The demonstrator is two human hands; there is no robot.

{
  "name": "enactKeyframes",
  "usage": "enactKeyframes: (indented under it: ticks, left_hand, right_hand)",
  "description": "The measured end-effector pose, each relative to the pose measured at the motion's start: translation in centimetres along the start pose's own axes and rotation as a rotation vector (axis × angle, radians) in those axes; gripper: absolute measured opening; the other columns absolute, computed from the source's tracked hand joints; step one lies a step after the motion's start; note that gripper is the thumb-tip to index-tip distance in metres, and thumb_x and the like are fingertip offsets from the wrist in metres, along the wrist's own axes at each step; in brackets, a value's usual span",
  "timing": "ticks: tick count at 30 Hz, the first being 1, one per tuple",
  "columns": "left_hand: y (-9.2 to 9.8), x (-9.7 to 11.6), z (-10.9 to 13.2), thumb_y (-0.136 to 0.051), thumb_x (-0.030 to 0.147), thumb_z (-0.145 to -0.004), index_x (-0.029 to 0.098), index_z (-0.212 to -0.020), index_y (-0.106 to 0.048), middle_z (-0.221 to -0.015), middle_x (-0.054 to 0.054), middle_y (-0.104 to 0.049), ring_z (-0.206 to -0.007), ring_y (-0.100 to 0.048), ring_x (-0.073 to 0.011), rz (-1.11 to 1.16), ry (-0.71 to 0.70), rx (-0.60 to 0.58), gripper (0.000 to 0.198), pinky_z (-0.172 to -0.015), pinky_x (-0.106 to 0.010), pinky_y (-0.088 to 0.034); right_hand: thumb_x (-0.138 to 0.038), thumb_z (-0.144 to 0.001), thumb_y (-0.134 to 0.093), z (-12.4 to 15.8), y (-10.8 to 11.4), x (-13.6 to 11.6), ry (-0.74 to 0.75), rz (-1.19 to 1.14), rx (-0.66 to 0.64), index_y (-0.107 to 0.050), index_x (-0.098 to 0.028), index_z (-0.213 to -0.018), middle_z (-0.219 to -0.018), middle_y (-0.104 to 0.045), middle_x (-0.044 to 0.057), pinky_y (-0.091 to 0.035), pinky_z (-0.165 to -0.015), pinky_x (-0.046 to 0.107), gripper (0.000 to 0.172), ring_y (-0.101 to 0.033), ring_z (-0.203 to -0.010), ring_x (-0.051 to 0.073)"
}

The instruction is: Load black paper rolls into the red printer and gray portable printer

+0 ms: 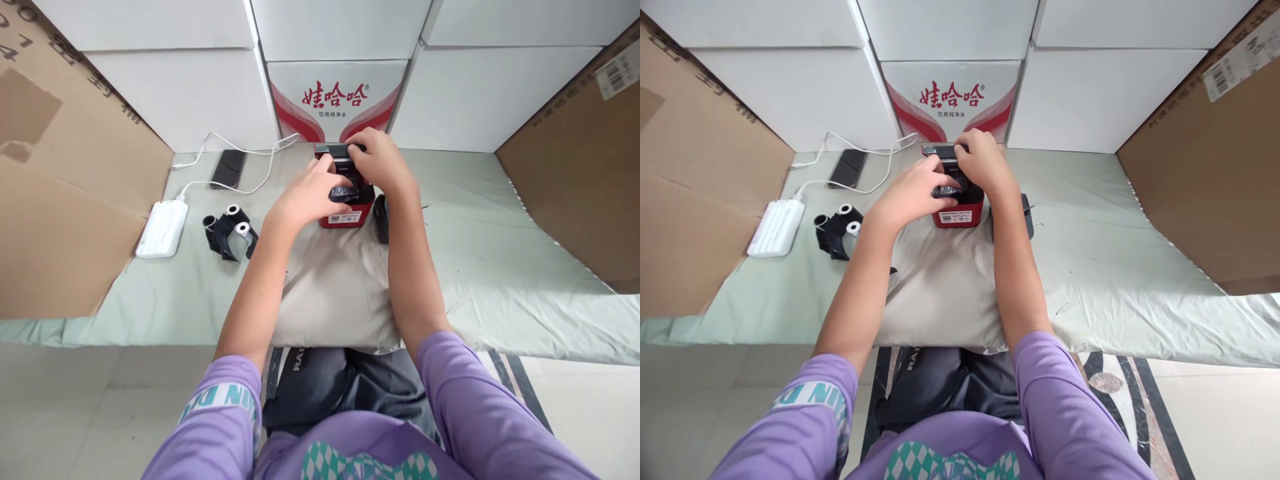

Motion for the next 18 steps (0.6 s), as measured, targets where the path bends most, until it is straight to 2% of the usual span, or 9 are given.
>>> enactKeyframes:
  ticks: [3,5,8,10,12,15,18]
  left_hand:
    - [0.2,0.9,-0.1,-0.068,0.036,-0.092,0.024,-0.104,-0.082,-0.119,-0.011,-0.065,-0.124,-0.059,-0.0349,-0.011,-0.046,0.022,0.021,-0.111,-0.051,-0.047]
    - [0.5,1.2,0.0,-0.066,0.037,-0.094,0.025,-0.102,-0.081,-0.116,-0.010,-0.066,-0.123,-0.059,-0.0340,0.002,-0.067,0.037,0.021,-0.110,-0.051,-0.046]
    - [1.1,1.0,0.1,-0.066,0.043,-0.094,0.026,-0.109,-0.079,-0.125,-0.009,-0.066,-0.128,-0.055,-0.0338,0.024,-0.056,0.113,0.025,-0.112,-0.051,-0.044]
    - [1.3,0.4,0.1,-0.057,0.047,-0.100,0.027,-0.115,-0.077,-0.131,-0.008,-0.066,-0.132,-0.053,-0.0328,0.048,-0.021,0.170,0.031,-0.115,-0.051,-0.040]
    - [1.3,-0.4,0.0,-0.044,0.049,-0.105,0.027,-0.115,-0.075,-0.130,-0.007,-0.069,-0.132,-0.054,-0.0314,0.085,0.027,0.185,0.039,-0.116,-0.051,-0.038]
    - [1.1,-1.3,0.0,-0.033,0.055,-0.108,0.027,-0.109,-0.076,-0.111,-0.007,-0.076,-0.121,-0.062,-0.0303,0.150,0.108,0.150,0.051,-0.111,-0.048,-0.041]
    - [1.0,-1.5,0.0,-0.030,0.062,-0.106,0.028,-0.106,-0.078,-0.096,-0.007,-0.077,-0.112,-0.067,-0.0295,0.237,0.123,0.136,0.059,-0.105,-0.045,-0.044]
  right_hand:
    - [-0.035,-0.096,-0.048,0.3,0.5,-0.2,-0.006,-0.014,-0.026,-0.066,-0.024,-0.079,-0.097,-0.074,0.010,-0.051,-0.093,0.046,0.027,-0.065,-0.100,0.030]
    - [-0.033,-0.093,-0.048,0.6,0.8,-0.5,-0.017,0.006,-0.059,-0.056,-0.023,-0.065,-0.078,-0.069,0.009,-0.050,-0.081,0.043,0.031,-0.062,-0.083,0.026]
    - [-0.029,-0.090,-0.049,0.9,1.1,-0.8,-0.022,0.005,-0.120,-0.045,-0.024,-0.055,-0.060,-0.057,0.006,-0.046,-0.070,0.041,0.035,-0.053,-0.067,0.021]
    - [-0.031,-0.091,-0.051,0.9,1.1,-0.7,-0.020,-0.018,-0.136,-0.051,-0.024,-0.057,-0.057,-0.053,0.005,-0.048,-0.073,0.041,0.034,-0.054,-0.068,0.021]
    - [-0.037,-0.092,-0.056,0.7,1.0,-0.3,-0.007,-0.045,-0.127,-0.060,-0.025,-0.065,-0.059,-0.055,0.004,-0.052,-0.081,0.043,0.030,-0.057,-0.075,0.023]
    - [-0.045,-0.092,-0.058,0.5,0.6,0.3,0.016,-0.081,-0.116,-0.070,-0.025,-0.077,-0.066,-0.061,0.007,-0.054,-0.090,0.047,0.027,-0.061,-0.084,0.026]
    - [-0.046,-0.092,-0.057,0.2,-0.1,1.1,0.019,-0.067,-0.125,-0.073,-0.022,-0.085,-0.080,-0.070,0.010,-0.054,-0.095,0.050,0.029,-0.064,-0.093,0.029]
Point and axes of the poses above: each hand's wrist, its own z-axis away from the middle knuckle, its own y-axis out of the back of the hand, x = y × z, the point moved 3 cm from there along -z, towards the middle knuckle
